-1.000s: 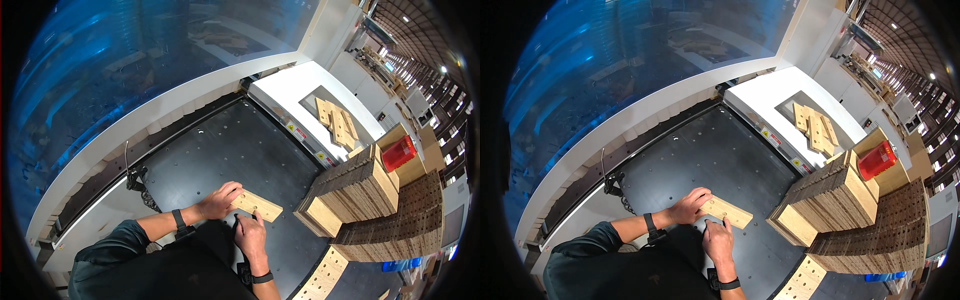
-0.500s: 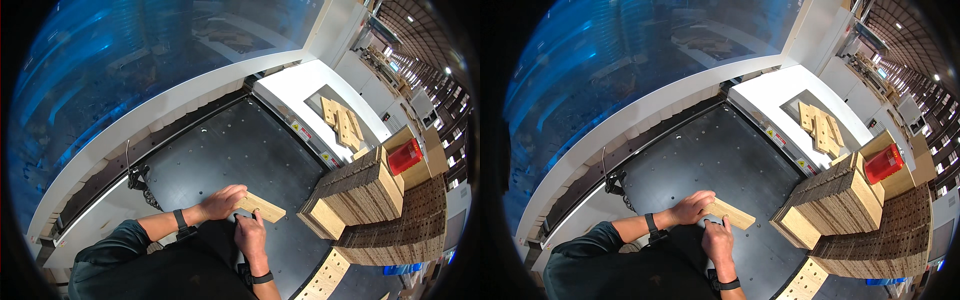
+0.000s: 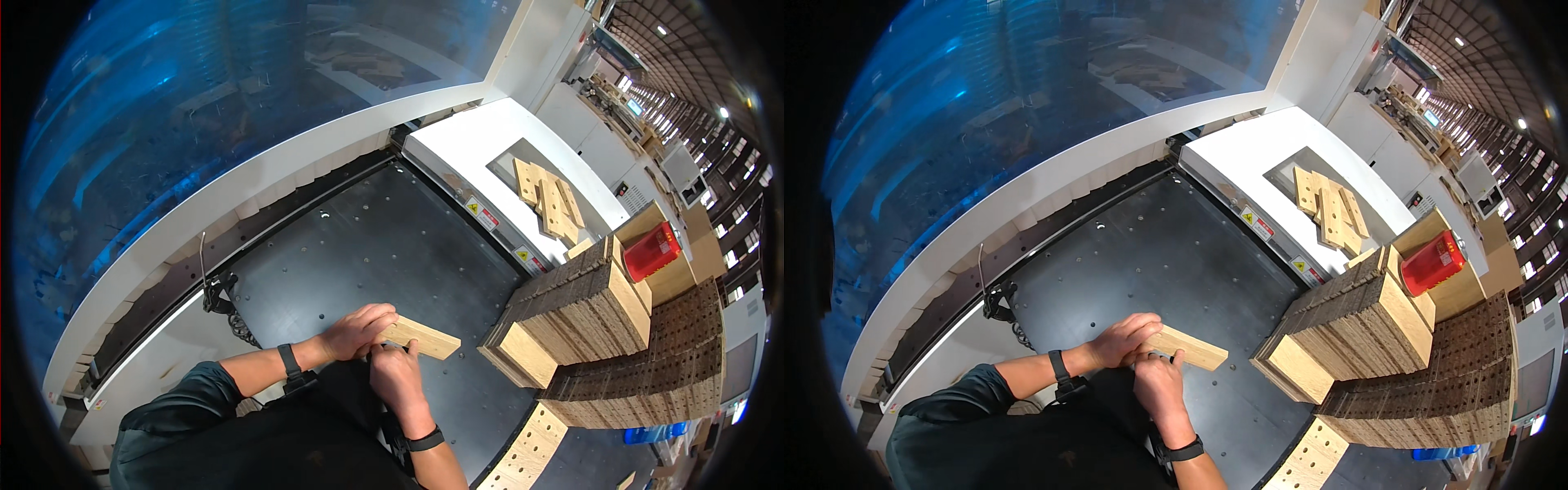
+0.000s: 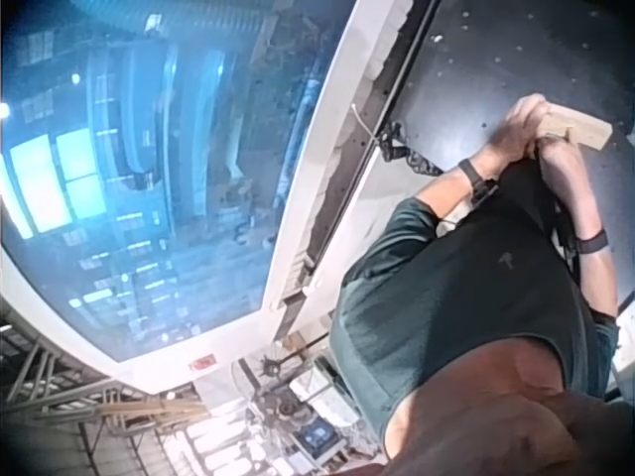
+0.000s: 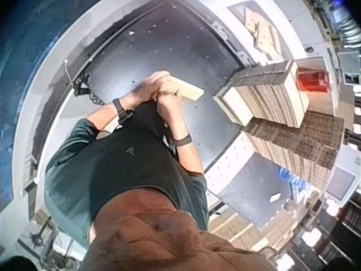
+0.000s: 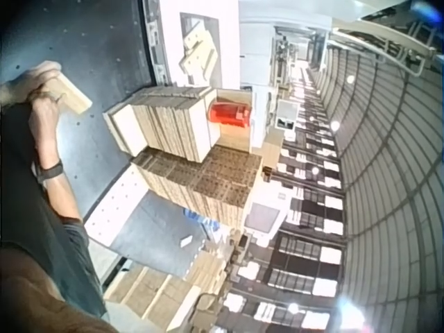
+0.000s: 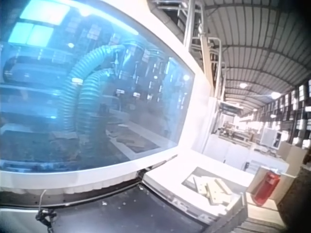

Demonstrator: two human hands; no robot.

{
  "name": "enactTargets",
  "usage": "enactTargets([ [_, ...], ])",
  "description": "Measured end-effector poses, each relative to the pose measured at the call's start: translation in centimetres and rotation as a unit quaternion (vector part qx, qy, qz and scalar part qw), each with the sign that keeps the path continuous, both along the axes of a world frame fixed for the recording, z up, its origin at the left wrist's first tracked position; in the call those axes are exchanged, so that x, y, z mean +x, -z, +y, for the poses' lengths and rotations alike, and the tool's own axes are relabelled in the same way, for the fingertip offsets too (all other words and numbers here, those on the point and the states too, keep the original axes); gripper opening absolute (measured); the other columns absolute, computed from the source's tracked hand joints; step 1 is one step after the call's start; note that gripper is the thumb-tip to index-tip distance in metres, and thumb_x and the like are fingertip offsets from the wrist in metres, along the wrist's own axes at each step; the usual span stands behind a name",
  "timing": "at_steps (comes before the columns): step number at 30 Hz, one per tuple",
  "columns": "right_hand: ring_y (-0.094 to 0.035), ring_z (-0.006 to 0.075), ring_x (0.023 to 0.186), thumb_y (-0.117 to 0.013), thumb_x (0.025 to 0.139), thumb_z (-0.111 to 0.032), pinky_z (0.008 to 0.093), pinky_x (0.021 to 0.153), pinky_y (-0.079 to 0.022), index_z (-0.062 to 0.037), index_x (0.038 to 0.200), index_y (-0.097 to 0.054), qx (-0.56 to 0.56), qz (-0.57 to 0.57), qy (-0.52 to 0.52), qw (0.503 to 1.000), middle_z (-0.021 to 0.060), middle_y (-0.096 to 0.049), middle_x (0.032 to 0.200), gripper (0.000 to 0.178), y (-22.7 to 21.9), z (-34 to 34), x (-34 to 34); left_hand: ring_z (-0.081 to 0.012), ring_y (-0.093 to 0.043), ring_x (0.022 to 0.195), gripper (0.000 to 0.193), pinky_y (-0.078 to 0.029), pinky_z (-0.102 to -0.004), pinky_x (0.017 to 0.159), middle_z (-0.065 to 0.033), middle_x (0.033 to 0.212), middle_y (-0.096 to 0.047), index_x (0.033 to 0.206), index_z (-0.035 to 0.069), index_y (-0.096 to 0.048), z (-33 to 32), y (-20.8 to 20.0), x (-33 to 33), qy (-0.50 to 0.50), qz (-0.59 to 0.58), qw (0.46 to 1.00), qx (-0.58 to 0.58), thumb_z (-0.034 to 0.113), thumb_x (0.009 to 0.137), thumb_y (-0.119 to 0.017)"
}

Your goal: Stacking pre-drilled wood panels from a production line onto work surfaces and storage pallets in a manufacturing factory.

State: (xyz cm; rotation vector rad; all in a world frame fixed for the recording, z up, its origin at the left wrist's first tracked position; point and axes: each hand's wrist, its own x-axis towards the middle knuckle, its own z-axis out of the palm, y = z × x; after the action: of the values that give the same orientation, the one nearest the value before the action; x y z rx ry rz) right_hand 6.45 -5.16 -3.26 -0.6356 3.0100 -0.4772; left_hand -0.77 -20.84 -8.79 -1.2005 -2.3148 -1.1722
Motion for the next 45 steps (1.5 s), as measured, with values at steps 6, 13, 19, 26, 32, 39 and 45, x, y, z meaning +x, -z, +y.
enactTargets([
  [6, -0.069, 0.0361, 0.077, -0.052, 0.085, -0.006, 0.0591, 0.094, -0.042, -0.0036, 0.089, -0.067, 0.024, -0.017, 0.005, 1.0, 0.0172, -0.07, 0.079, 0.015, -0.1, -0.3, -0.4, -0.0412, -0.056, 0.119, 0.05, -0.05, -0.0471, 0.1, -0.021, 0.132, -0.052, 0.135, 0.002, -0.046, 0.0, -1.1, 0.3, 0.012, -0.015, 1.0, 0.012, 0.01, 0.088, -0.061],
  [13, -0.07, 0.0336, 0.081, -0.058, 0.079, -0.004, 0.0624, 0.097, -0.041, -0.0025, 0.087, -0.068, 0.035, -0.012, 0.03, 0.999, 0.0161, -0.07, 0.085, 0.013, -0.2, -0.7, -0.3, -0.0416, -0.058, 0.116, 0.059, -0.054, -0.0462, 0.094, -0.0227, 0.132, -0.052, 0.137, 0.004, -0.044, 0.0, 0.1, -0.2, 0.01, 0.019, 1.0, 0.009, 0.021, 0.086, -0.068],
  [19, -0.069, 0.0338, 0.081, -0.059, 0.079, -0.005, 0.0631, 0.097, -0.041, -0.0023, 0.088, -0.067, 0.037, -0.001, 0.044, 0.998, 0.0156, -0.07, 0.081, 0.013, 0.0, -1.4, -0.1, -0.0412, -0.056, 0.118, 0.05, -0.049, -0.0469, 0.1, -0.0224, 0.132, -0.052, 0.135, 0.002, -0.045, 0.1, -0.7, 0.2, 0.013, 0.001, 1.0, 0.015, 0.012, 0.089, -0.062],
  [26, -0.068, 0.0351, 0.08, -0.058, 0.081, -0.008, 0.0656, 0.096, -0.04, -0.0008, 0.088, -0.066, 0.011, 0.005, 0.071, 0.997, 0.0155, -0.07, 0.081, 0.012, -0.4, -1.7, 0.0, -0.0411, -0.056, 0.118, 0.055, -0.049, -0.0471, 0.1, -0.0225, 0.133, -0.051, 0.137, 0.003, -0.042, 0.1, -0.4, 0.1, 0.02, -0.002, 1.0, 0.019, 0.01, 0.087, -0.064],
  [32, -0.067, 0.0358, 0.071, -0.054, 0.087, -0.01, 0.0588, 0.091, -0.041, -0.0041, 0.077, -0.067, -0.056, 0.088, 0.101, 0.989, 0.017, -0.068, 0.075, 0.017, 1.2, -2.0, 0.2, -0.0403, -0.057, 0.118, 0.058, -0.05, -0.0464, 0.1, -0.0229, 0.133, -0.051, 0.139, 0.004, -0.041, 0.1, -0.2, 0.0, 0.018, 0.006, 1.0, 0.025, 0.01, 0.086, -0.065],
  [39, -0.066, 0.0355, 0.075, -0.053, 0.094, -0.015, 0.0653, 0.099, -0.037, -0.0029, 0.077, -0.066, -0.082, 0.074, 0.112, 0.988, 0.0171, -0.067, 0.075, 0.025, 0.4, -1.9, 0.6, -0.0408, -0.057, 0.119, 0.06, -0.051, -0.0454, 0.098, -0.0233, 0.134, -0.052, 0.14, 0.003, -0.041, 0.1, -0.5, -0.1, 0.008, 0.012, 1.0, 0.028, 0.013, 0.086, -0.066],
  [45, -0.066, 0.0363, 0.074, -0.053, 0.094, -0.016, 0.0676, 0.103, -0.034, -0.0032, 0.078, -0.066, -0.094, 0.066, 0.101, 0.988, 0.0176, -0.067, 0.075, 0.024, 0.0, -1.7, 0.3, -0.0419, -0.058, 0.116, 0.064, -0.053, -0.0456, 0.094, -0.0245, 0.134, -0.051, 0.141, 0.004, -0.042, 0.0, -0.3, -0.1, 0.007, 0.014, 1.0, 0.021, 0.017, 0.084, -0.069],
])
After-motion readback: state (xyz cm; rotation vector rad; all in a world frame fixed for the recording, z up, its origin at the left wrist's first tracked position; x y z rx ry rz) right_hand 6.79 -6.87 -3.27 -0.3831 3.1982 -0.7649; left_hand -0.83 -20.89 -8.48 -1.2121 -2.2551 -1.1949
